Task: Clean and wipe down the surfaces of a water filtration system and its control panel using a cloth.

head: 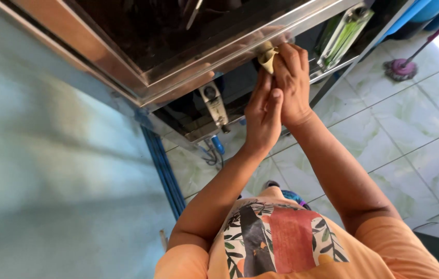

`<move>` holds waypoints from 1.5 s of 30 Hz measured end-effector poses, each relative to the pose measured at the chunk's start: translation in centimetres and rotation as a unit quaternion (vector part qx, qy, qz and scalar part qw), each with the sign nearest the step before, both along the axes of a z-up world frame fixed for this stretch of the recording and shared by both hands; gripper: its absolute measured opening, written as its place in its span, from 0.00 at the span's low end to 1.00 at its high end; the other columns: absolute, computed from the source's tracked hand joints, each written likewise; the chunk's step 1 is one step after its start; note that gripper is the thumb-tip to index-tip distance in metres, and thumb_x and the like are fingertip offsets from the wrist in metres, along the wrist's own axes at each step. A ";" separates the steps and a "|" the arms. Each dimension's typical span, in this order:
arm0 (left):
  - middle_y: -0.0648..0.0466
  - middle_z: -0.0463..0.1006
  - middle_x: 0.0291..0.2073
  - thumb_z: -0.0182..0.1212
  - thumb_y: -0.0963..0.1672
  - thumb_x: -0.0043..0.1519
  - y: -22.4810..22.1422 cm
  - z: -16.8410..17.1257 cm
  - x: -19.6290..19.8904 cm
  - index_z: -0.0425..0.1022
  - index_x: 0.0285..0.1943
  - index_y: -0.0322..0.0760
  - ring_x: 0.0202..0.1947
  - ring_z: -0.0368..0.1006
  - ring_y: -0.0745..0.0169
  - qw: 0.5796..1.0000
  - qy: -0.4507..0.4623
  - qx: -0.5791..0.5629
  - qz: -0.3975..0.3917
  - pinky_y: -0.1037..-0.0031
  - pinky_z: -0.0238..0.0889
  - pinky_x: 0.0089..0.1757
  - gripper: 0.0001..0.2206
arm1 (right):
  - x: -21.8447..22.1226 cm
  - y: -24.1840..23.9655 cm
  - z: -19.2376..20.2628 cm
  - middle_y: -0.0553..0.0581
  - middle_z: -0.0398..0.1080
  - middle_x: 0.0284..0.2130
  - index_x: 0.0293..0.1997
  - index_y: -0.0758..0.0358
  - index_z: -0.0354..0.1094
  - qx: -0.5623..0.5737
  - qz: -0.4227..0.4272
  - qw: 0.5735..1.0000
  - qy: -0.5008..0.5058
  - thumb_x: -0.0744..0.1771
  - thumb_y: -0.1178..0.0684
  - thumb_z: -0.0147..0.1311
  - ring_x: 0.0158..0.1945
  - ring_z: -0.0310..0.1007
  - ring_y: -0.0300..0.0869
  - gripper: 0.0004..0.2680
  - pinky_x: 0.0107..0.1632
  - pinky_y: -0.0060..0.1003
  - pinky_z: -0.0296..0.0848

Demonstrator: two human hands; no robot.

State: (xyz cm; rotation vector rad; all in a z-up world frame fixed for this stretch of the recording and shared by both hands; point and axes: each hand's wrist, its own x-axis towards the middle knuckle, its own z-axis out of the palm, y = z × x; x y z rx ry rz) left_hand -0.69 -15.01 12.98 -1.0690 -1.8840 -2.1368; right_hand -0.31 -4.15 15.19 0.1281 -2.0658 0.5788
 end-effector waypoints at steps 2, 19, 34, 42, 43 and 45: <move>0.38 0.58 0.78 0.47 0.49 0.77 2.0 0.3 0.1 0.54 0.79 0.25 0.79 0.55 0.48 1.000 -0.011 0.020 -0.014 0.66 0.51 0.73 0.27 | 0.3 1.9 0.5 0.66 0.64 0.59 0.57 0.74 0.68 0.011 -0.004 1.000 -0.011 0.68 0.58 0.56 0.63 0.64 0.61 0.13 0.65 0.49 0.67; 0.42 0.75 0.64 0.50 0.49 0.73 9.8 -5.1 2.4 0.67 0.72 0.29 0.58 0.74 0.57 0.986 -0.117 -0.065 0.098 0.72 0.67 0.56 0.23 | 1.2 9.8 -4.2 0.66 0.67 0.48 0.54 0.69 0.68 -0.121 0.150 0.974 -0.115 0.68 0.54 0.51 0.51 0.66 0.60 0.12 0.53 0.47 0.68; 0.41 0.61 0.77 0.52 0.47 0.76 2.0 -4.7 0.4 0.59 0.78 0.32 0.77 0.58 0.48 0.996 -0.003 -0.068 0.056 0.65 0.53 0.72 0.24 | -1.1 0.2 -9.6 0.71 0.51 0.73 0.70 0.67 0.60 -0.181 0.023 0.980 -0.074 0.73 0.49 0.48 0.78 0.45 0.68 0.18 0.78 0.57 0.49; 0.41 0.66 0.73 0.56 0.46 0.73 -5.2 -2.2 -0.4 0.62 0.76 0.31 0.74 0.63 0.48 0.991 0.032 -0.122 0.041 0.65 0.57 0.70 0.23 | -1.8 -7.0 -8.5 0.66 0.63 0.59 0.62 0.65 0.64 -0.258 -0.007 0.966 -0.026 0.70 0.51 0.52 0.65 0.59 0.61 0.15 0.69 0.50 0.59; 0.41 0.66 0.73 0.56 0.46 0.73 -5.8 -1.8 -0.4 0.62 0.76 0.31 0.74 0.63 0.48 0.991 0.034 -0.123 0.034 0.65 0.57 0.70 0.23 | -1.8 -7.6 -7.9 0.66 0.63 0.59 0.62 0.65 0.64 -0.259 -0.013 0.965 -0.024 0.70 0.51 0.52 0.65 0.59 0.61 0.15 0.69 0.50 0.59; 0.40 0.65 0.74 0.56 0.46 0.73 -6.8 -1.0 -0.3 0.63 0.76 0.32 0.74 0.64 0.48 0.991 0.062 -0.107 0.050 0.64 0.58 0.70 0.23 | -1.7 -8.6 -6.7 0.65 0.64 0.56 0.59 0.65 0.65 -0.288 0.007 0.957 -0.017 0.69 0.51 0.52 0.61 0.61 0.59 0.13 0.66 0.49 0.61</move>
